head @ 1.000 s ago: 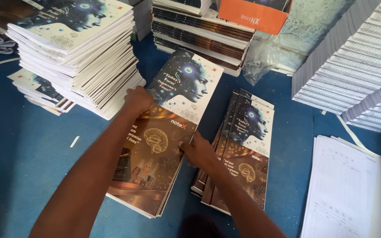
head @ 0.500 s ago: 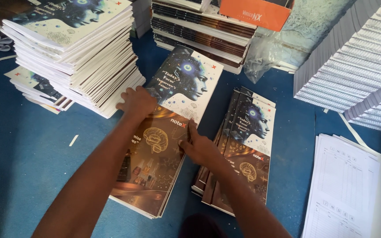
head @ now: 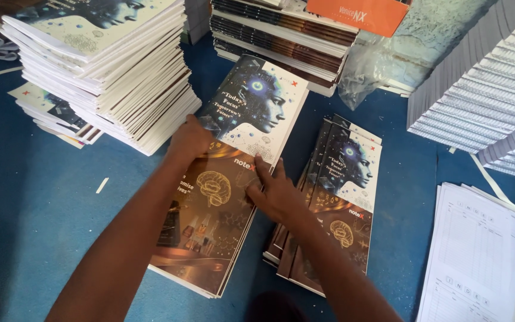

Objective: The person inserts loose index sheets into printed notebook covers one by one, then places the assembled notebooks into a growing stack. The process repeats with multiple covers and sheets on a blue floor workspace.

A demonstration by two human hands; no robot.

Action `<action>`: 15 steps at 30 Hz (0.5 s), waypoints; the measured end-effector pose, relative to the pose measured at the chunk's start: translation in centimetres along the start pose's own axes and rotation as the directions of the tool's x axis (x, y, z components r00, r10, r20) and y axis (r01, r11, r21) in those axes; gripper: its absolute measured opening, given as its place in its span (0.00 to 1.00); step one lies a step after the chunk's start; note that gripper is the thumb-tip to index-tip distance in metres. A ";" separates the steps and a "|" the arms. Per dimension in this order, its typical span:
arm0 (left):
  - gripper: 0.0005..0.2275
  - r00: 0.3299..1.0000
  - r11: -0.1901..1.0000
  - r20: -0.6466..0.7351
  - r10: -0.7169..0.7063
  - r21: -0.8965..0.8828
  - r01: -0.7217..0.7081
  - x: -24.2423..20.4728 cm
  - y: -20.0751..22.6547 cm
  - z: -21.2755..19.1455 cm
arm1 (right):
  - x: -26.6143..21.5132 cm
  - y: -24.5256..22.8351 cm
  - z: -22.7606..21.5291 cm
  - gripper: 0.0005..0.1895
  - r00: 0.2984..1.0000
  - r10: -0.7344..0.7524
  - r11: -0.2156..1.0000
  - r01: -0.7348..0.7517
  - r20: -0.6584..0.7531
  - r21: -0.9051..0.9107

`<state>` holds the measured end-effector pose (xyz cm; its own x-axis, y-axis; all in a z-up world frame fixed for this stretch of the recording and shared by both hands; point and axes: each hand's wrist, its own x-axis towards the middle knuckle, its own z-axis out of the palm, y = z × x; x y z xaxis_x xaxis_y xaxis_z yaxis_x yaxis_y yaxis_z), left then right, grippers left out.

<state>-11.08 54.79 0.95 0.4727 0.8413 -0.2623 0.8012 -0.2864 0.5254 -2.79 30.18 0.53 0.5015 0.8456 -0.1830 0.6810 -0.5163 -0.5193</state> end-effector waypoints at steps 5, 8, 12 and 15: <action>0.34 0.999 0.988 0.032 0.035 0.152 -0.039 -3.2 0.7 -0.5 | 0.4 0.2 0.5 0.46 0.999 -0.033 0.998 0.033 0.010 0.049; 0.33 0.996 0.989 0.057 0.064 0.127 -0.071 -2.8 0.5 -0.7 | 0.5 0.5 0.5 0.47 0.999 -0.004 0.996 0.001 0.038 0.084; 0.35 0.995 0.993 0.067 0.079 0.087 -0.085 -1.2 -0.2 -0.1 | 1.1 1.0 1.0 0.47 0.999 -0.030 0.989 0.028 0.017 0.143; 0.38 0.995 0.991 0.082 0.048 0.118 -0.057 -0.9 -0.6 0.0 | 1.4 1.6 1.8 0.46 0.999 -0.046 0.984 0.042 0.019 0.172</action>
<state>-11.98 54.20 0.84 0.5389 0.7863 -0.3022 0.8104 -0.3862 0.4405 -1.94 30.74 -2.03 0.4600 0.8706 -0.1748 0.5996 -0.4497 -0.6621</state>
